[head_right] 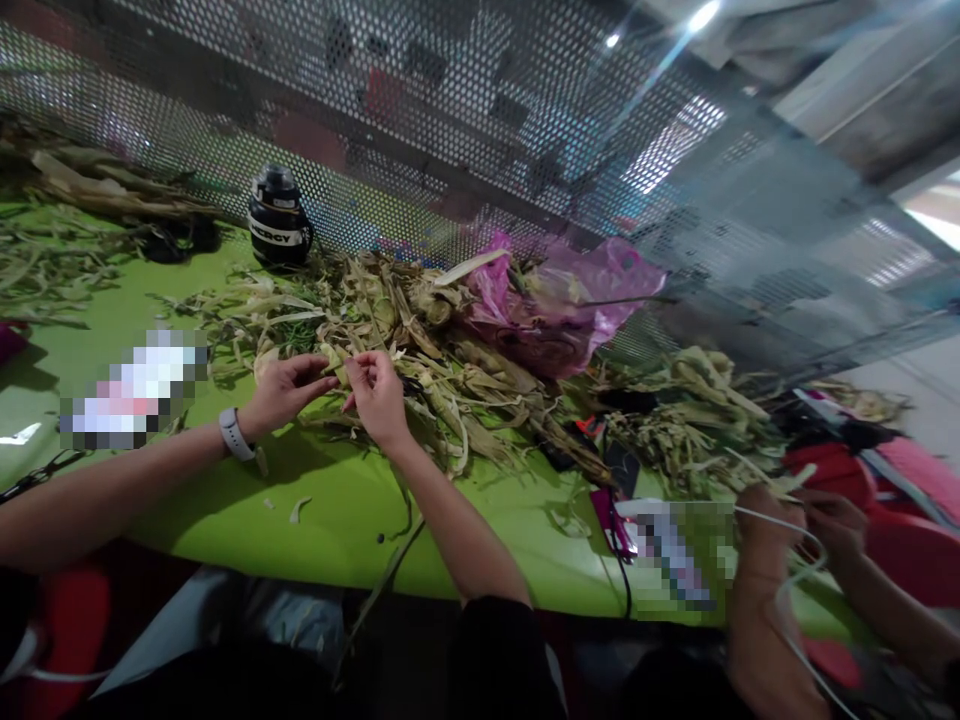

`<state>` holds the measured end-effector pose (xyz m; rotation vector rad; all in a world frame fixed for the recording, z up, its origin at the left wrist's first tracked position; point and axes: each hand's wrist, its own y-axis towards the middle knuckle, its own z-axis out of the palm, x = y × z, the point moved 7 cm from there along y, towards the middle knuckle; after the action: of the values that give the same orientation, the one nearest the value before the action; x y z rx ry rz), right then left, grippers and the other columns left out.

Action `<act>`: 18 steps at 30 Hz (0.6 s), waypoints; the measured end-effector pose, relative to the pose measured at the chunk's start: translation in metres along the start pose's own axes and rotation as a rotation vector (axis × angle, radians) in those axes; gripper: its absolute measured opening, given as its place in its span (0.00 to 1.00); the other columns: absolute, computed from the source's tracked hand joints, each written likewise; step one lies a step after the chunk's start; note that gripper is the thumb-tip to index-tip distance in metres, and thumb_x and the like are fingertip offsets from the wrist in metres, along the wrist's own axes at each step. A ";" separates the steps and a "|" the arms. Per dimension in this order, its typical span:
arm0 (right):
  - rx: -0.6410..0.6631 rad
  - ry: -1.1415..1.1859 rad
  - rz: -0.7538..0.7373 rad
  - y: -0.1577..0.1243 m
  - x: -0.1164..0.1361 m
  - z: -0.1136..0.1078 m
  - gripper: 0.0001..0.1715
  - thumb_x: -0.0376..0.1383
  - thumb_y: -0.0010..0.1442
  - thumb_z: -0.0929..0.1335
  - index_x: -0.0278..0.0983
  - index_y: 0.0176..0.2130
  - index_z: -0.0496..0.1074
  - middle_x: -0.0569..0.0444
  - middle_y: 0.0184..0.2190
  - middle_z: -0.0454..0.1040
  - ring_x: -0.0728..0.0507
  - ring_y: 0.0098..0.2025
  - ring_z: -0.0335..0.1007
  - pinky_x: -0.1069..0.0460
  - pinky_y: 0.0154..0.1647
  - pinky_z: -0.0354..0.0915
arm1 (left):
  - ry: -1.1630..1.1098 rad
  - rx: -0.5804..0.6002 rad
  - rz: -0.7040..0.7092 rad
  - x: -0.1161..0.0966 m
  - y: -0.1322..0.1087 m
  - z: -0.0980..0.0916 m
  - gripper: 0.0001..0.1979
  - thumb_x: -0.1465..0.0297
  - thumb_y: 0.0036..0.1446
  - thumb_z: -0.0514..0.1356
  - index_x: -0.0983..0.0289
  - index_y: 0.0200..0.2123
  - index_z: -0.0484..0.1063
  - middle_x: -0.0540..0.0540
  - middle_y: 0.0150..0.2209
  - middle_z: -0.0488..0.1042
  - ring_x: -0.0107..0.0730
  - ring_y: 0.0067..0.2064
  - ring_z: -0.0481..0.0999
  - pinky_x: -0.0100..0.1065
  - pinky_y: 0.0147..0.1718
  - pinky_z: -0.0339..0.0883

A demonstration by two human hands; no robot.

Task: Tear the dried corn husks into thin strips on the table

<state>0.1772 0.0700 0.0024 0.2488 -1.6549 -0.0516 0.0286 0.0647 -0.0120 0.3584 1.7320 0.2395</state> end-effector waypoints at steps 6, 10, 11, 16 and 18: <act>0.094 -0.152 0.078 0.006 -0.010 -0.002 0.22 0.54 0.57 0.68 0.39 0.38 0.67 0.61 0.26 0.69 0.53 0.18 0.62 0.55 0.18 0.58 | 0.245 0.238 0.178 -0.017 0.000 0.011 0.15 0.61 0.58 0.60 0.67 0.40 0.76 0.57 0.33 0.77 0.32 0.33 0.73 0.32 0.34 0.65; 0.097 -0.312 -0.102 0.009 0.008 -0.008 0.15 0.46 0.55 0.70 0.36 0.30 0.73 0.57 0.26 0.71 0.51 0.26 0.63 0.54 0.28 0.60 | 0.229 0.388 0.157 -0.019 0.000 0.019 0.16 0.60 0.59 0.58 0.67 0.41 0.74 0.56 0.33 0.76 0.32 0.33 0.72 0.31 0.34 0.65; 0.094 -0.305 -0.107 0.010 0.010 -0.010 0.15 0.46 0.54 0.70 0.36 0.29 0.73 0.57 0.25 0.71 0.51 0.27 0.62 0.54 0.29 0.60 | 0.207 0.435 0.132 -0.019 0.000 0.021 0.16 0.60 0.60 0.58 0.68 0.40 0.74 0.55 0.32 0.75 0.31 0.32 0.72 0.31 0.34 0.65; 0.082 -0.225 -0.046 0.018 0.006 -0.016 0.20 0.50 0.52 0.71 0.36 0.28 0.71 0.59 0.22 0.66 0.51 0.25 0.57 0.54 0.27 0.57 | 0.063 0.713 0.044 -0.022 -0.010 0.037 0.17 0.58 0.61 0.56 0.67 0.37 0.74 0.53 0.31 0.72 0.30 0.32 0.70 0.29 0.33 0.64; 0.070 -0.192 -0.030 0.020 0.004 -0.017 0.23 0.53 0.51 0.71 0.36 0.28 0.70 0.61 0.21 0.64 0.52 0.24 0.55 0.54 0.26 0.56 | -0.008 0.776 0.003 -0.023 -0.014 0.041 0.17 0.58 0.62 0.56 0.67 0.37 0.73 0.53 0.31 0.72 0.29 0.32 0.70 0.29 0.33 0.64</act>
<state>0.1912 0.0903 0.0112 0.3302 -1.8463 -0.0411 0.0711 0.0418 -0.0037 0.9177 1.7621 -0.4515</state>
